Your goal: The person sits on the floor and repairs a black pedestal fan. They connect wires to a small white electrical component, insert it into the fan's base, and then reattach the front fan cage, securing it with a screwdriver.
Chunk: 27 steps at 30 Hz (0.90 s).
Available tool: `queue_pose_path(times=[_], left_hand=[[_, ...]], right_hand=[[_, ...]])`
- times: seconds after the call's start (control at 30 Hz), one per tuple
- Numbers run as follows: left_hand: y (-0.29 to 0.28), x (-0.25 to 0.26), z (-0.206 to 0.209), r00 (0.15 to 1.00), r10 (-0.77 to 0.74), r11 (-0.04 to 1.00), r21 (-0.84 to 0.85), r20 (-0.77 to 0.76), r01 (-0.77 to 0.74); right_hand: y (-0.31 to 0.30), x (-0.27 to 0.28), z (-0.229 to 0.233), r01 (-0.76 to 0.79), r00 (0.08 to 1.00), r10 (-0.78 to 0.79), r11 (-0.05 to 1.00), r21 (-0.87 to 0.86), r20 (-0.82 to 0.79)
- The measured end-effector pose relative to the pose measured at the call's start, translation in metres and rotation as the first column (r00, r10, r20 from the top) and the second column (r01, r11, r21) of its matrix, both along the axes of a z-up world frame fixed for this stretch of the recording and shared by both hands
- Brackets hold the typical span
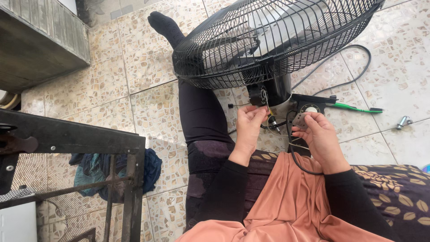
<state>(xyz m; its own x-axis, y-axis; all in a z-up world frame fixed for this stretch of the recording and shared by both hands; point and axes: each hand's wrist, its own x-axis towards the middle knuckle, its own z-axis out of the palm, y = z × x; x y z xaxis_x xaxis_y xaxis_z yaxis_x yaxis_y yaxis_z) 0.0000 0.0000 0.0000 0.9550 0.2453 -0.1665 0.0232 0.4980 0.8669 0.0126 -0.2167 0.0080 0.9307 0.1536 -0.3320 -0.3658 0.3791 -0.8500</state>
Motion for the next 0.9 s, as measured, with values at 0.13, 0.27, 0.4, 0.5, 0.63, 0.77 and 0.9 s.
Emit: queue_pose_path(times=[0.13,0.27,0.4,0.5,0.63,0.77,0.9], left_hand=[[0.002,-0.005,0.02,0.992,-0.127,0.989,-0.08,-0.025,0.124],[0.002,0.0,0.021,0.995,0.059,0.975,0.22,-0.076,-0.041],[0.004,0.021,0.017,0.956,0.257,0.877,0.382,0.138,-0.291],[0.008,0.028,0.014,0.947,0.294,0.814,0.485,0.13,-0.319],[0.019,0.026,0.021,0.926,0.353,0.565,0.759,0.133,-0.325],[0.016,0.028,0.04,0.93,0.264,0.496,0.791,0.256,-0.359],[0.002,0.028,0.055,0.938,0.242,0.513,0.787,0.25,-0.342]], right_hand=[[0.004,-0.001,0.007,-0.018,1.0,0.018,1.0,-0.017,-0.004],[0.008,-0.001,0.009,-0.037,0.999,0.036,0.998,-0.051,-0.031],[0.01,0.0,0.01,-0.045,0.998,0.043,0.998,-0.041,-0.049],[0.011,-0.001,0.014,-0.047,0.998,0.045,0.998,-0.039,-0.054],[0.012,-0.002,0.022,-0.037,0.997,0.035,0.999,-0.016,-0.065],[0.012,-0.001,0.028,-0.052,0.998,0.053,0.998,0.029,-0.04],[0.011,0.003,0.037,-0.058,0.998,0.059,0.997,0.058,-0.014]])
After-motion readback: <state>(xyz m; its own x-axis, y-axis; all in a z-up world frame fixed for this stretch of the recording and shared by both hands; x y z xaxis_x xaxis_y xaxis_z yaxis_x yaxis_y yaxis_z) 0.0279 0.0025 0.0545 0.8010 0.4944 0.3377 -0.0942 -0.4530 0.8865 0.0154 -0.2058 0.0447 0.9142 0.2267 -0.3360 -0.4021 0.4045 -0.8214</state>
